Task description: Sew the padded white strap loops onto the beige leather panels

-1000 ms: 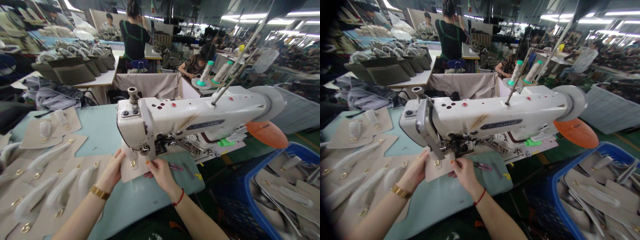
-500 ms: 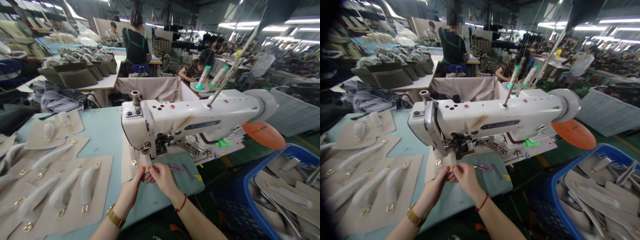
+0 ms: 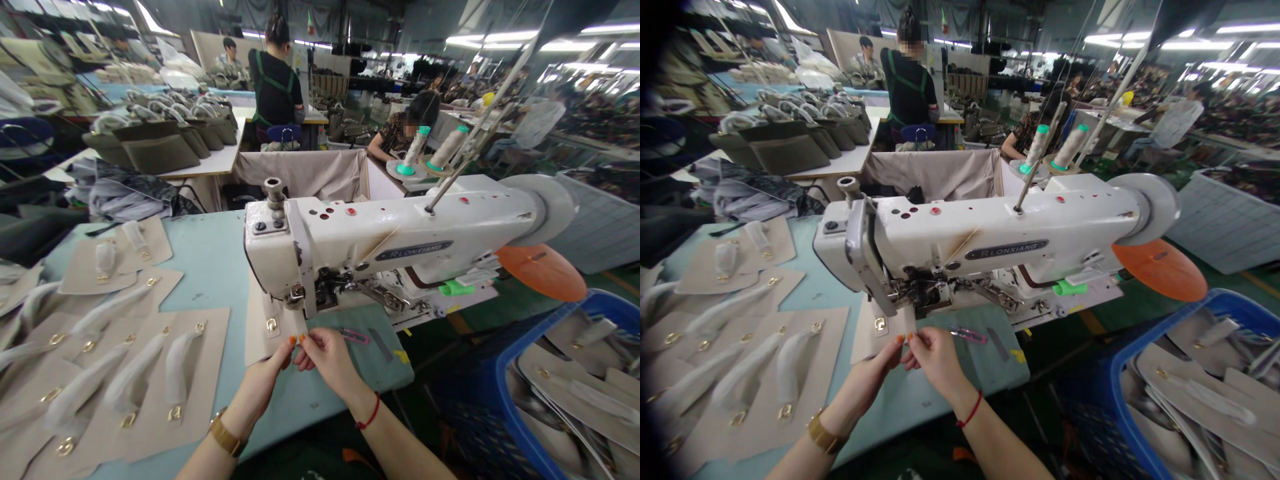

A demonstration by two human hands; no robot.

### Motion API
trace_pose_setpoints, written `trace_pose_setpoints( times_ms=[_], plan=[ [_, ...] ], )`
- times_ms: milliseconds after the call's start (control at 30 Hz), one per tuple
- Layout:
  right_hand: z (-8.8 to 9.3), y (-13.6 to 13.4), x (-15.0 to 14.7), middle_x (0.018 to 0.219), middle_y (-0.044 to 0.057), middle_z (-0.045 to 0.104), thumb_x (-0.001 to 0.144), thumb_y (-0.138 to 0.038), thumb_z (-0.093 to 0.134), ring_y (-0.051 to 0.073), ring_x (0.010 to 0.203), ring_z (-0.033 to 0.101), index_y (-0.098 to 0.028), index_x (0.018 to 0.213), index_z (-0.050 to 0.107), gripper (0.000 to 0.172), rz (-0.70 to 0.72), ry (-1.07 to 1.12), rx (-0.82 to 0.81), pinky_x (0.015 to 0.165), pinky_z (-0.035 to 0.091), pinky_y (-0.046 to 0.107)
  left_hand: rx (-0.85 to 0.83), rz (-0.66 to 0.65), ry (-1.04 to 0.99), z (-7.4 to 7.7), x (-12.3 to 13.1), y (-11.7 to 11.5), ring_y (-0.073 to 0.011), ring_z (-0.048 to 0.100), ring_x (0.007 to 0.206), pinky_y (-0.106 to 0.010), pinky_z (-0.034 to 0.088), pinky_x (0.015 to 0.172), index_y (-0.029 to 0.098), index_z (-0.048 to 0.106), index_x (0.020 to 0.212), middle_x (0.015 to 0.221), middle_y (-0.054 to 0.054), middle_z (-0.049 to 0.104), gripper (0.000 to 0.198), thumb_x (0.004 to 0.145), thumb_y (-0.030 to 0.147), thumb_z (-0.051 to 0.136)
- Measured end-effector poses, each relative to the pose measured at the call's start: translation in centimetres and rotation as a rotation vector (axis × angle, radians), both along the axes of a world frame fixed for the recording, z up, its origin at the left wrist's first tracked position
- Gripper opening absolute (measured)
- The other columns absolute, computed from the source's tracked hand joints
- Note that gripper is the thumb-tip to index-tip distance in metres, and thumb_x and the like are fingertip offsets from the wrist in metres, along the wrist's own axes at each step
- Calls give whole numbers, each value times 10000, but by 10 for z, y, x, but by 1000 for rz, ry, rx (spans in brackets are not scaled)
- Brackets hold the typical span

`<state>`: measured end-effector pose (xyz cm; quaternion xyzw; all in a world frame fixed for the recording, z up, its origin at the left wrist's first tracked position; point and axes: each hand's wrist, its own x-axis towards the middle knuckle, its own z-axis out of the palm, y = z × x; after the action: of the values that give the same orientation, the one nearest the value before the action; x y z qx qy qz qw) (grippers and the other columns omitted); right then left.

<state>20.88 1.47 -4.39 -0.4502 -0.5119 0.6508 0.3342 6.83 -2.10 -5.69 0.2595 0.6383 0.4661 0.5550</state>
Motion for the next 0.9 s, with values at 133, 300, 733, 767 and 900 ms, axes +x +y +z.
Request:
trace_pose_setpoints(
  times_ms=[133,300,733,767,900],
  plan=[
    [-4,2,-2,604,45,666,856,-560,549,109,481,609,-131,700,599,459,3,0,-7,485,458,190,-30,1,-74,0,-2,3,-233,624,799,-346,487,727,92,735,923,898,-118,718,573,628,581,769],
    [-4,8,-7,619,54,676,841,-580,560,116,485,614,-125,735,612,470,-17,8,-17,486,464,199,-33,6,-81,2,-6,11,-252,642,806,-363,493,747,82,749,903,887,-130,733,575,603,571,787],
    [-15,11,-12,658,74,695,875,-563,508,123,508,634,-102,865,656,484,-19,25,-18,489,454,195,-51,-27,96,14,-19,34,-220,605,789,-302,463,707,108,752,855,875,-95,733,500,648,563,761],
    [-19,9,-11,665,72,696,886,-546,501,123,513,634,-106,866,655,467,-9,8,-10,493,453,196,-33,-32,95,14,-20,35,-217,602,789,-298,460,710,118,751,856,866,-85,729,482,657,557,758],
    [-44,-2,-4,703,52,703,948,-408,449,119,561,643,-131,856,651,355,54,-169,82,545,452,196,-30,-6,119,14,-21,42,-214,586,767,-278,444,664,132,754,851,804,-68,711,465,630,540,781]
  ],
)
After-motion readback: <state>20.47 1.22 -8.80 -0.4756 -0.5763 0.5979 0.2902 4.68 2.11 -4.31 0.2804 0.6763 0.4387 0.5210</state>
